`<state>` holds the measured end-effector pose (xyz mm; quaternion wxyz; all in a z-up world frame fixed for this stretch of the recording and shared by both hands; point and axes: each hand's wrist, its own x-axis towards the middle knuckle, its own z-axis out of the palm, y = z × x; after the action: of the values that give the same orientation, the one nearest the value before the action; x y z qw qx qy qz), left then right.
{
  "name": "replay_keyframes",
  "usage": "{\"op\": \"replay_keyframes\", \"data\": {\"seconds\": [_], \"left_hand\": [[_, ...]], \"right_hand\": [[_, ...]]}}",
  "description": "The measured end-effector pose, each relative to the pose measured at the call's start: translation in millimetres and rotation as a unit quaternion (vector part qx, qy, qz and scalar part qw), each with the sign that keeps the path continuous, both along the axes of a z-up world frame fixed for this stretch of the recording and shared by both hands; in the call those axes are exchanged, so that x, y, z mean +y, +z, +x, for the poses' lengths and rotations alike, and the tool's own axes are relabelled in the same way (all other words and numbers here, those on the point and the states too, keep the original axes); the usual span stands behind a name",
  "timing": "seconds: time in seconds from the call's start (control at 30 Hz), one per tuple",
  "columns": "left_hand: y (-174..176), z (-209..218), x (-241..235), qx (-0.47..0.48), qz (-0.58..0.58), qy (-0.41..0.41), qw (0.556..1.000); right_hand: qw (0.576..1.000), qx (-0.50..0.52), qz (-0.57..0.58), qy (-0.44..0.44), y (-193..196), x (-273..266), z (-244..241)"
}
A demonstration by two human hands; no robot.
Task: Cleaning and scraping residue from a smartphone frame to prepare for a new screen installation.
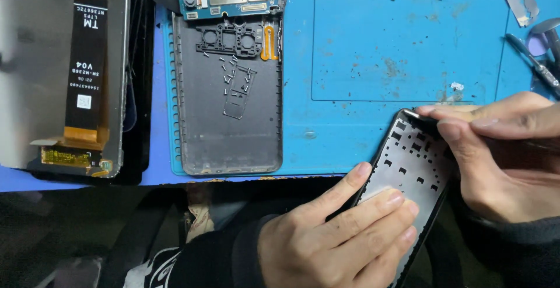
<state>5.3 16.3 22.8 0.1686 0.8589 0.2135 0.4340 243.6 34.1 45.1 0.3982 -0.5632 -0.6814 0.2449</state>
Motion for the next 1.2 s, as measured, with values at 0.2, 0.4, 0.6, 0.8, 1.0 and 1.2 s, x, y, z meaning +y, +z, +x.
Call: {"op": "replay_keyframes", "data": {"seconds": [0.2,0.4,0.6,0.8,1.0,1.2], "left_hand": [[3,0,-1,-0.002,-0.019,0.000,1.000],[2,1,-1,-0.004,-0.014,0.001,1.000],[0,2,-1,-0.016,-0.016,0.006,1.000],[-3,2,-2,-0.020,-0.017,0.010,1.000],[-3,2,-2,-0.014,-0.012,0.009,1.000],[-2,3,-3,-0.009,-0.008,0.009,1.000]], "right_hand": [[1.000,-0.013,-0.004,-0.015,4,0,-8],[1.000,-0.020,-0.001,-0.019,1,-1,-5],[1.000,-0.019,0.008,-0.022,-4,-6,-3],[0.999,0.015,-0.014,-0.049,-9,-10,-3],[0.998,0.058,-0.003,-0.019,-9,-5,5],[0.998,-0.059,-0.001,-0.022,8,0,-12]]}}
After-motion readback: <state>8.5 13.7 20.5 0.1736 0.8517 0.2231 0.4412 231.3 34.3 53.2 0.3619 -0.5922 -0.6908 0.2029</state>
